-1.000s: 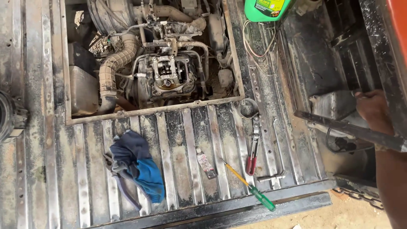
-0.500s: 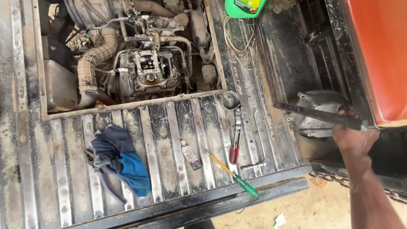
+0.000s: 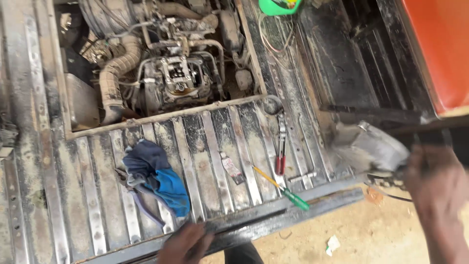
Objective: The recorder is seen servicing the engine of a vehicle, specifically cleaning and inspecting the engine head cover and gasket area.
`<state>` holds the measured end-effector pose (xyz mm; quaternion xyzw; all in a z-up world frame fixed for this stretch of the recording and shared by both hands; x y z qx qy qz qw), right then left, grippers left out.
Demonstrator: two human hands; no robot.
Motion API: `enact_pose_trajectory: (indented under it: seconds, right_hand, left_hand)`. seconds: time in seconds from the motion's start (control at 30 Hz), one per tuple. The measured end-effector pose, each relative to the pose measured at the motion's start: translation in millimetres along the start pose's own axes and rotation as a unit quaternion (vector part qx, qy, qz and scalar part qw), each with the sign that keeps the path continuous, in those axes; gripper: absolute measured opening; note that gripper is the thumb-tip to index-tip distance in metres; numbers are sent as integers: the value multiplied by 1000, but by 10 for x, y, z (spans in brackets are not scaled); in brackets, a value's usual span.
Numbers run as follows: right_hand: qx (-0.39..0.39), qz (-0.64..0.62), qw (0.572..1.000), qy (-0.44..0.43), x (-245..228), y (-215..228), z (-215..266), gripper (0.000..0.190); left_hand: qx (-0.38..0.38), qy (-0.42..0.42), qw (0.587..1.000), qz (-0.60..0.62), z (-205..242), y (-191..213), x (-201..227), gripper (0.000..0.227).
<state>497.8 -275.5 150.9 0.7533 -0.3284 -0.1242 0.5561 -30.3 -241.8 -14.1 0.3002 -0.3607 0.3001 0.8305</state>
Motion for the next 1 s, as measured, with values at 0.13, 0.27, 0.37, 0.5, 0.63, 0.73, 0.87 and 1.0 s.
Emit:
enact_pose_trajectory:
  seconds: [0.13, 0.27, 0.37, 0.5, 0.63, 0.73, 0.87, 1.0]
  right_hand:
    - [-218, 100, 968, -73, -249, -147, -503, 52]
    - [-406, 68, 911, -29, -241, -600, -191, 72]
    - [-395, 81, 915, 27, -392, -535, -16, 57]
    - [-342, 136, 923, 109, -401, -170, 346, 32]
    - [-323, 115, 923, 172, -546, -38, 353, 28]
    - [-328, 61, 904, 266, -1089, 43, 139, 29]
    - [-207, -2, 790, 578, -2085, -123, -61, 41]
    - [-139, 17, 664, 735, -3388, 651, -185, 41]
  left_hand:
    - [-18, -19, 1000, -1, -467, 144, 1395, 41]
    - [5, -12, 1000, 28, -376, 179, 1273, 39]
    - [18, 4, 1000, 19, -354, 274, 610, 39]
    - [17, 71, 997, -10, -278, 511, -217, 46]
    - [21, 219, 976, 13, -234, 769, -439, 49]
    - [54, 147, 987, 28, -429, 961, 40, 52]
    - [-15, 109, 980, 169, -849, 1005, 818, 76]
    - [-9, 57, 959, 276, -1226, 1269, 1181, 110]
Point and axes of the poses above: each hand's wrist, its own z-axis away from the middle knuckle, its own y-axis out of the back of the hand, x = y × z, the point moved 5 cm from there along -z, towards the middle knuckle, and after that the axes turned 4 degrees about x, right-handed, at the moved point
